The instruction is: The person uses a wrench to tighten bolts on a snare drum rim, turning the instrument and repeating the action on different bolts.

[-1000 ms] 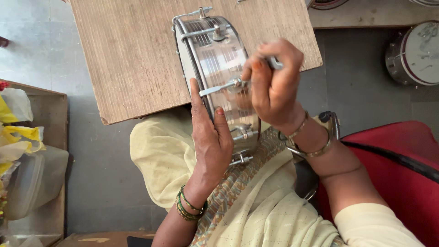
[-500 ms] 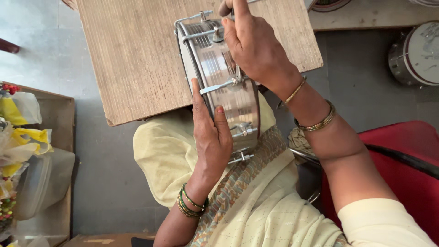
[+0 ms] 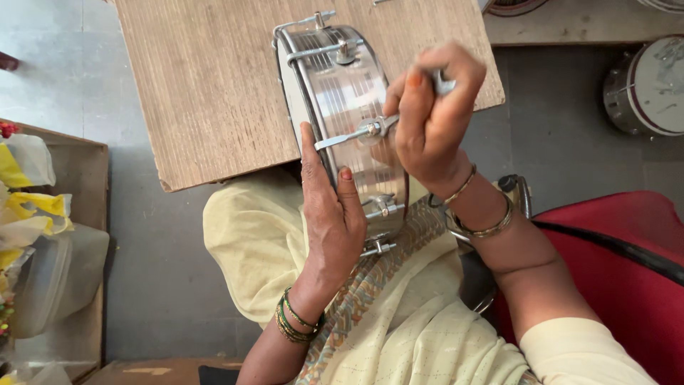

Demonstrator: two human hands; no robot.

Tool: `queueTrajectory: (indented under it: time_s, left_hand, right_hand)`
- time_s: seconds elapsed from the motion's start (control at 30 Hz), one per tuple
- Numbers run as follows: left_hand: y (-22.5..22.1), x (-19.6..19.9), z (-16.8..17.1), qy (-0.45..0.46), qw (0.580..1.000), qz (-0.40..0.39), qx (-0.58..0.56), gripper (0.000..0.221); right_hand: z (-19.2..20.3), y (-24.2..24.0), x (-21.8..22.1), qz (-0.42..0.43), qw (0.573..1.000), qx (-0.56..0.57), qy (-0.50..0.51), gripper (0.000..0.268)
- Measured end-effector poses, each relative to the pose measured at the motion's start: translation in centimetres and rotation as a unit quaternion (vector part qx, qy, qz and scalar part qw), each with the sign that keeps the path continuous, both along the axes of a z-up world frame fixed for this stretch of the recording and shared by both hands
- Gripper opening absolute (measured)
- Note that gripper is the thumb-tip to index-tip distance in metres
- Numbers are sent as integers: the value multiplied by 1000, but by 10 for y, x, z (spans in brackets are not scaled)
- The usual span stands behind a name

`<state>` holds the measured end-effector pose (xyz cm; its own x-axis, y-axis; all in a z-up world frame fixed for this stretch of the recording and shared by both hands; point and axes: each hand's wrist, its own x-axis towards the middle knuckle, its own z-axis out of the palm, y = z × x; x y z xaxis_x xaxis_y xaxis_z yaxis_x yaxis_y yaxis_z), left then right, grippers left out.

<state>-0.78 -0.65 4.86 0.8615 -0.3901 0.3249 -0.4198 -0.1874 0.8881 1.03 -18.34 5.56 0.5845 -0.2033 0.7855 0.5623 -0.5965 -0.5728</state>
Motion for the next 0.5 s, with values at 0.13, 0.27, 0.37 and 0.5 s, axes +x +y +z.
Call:
queueTrajectory:
  time_s: [0.13,0.27,0.37,0.5]
  left_hand:
    - [3,-1,6,13,1000,-12,-8,59]
    - [2,0,5,13,1000,-9,-14,59]
    - [1,4,0,-4,1000,-7,-7,59]
    - [0,9,-6,-2,1000,-7,-15,58]
  right_hand:
    - [-11,2,-6,10,1000,13,20,26]
    - [1,-7,7,-9,991,-21,133,23]
    - [8,-21,44,-39,964,-59,256,32]
    - [6,-30,65,7,967,-126,220,14]
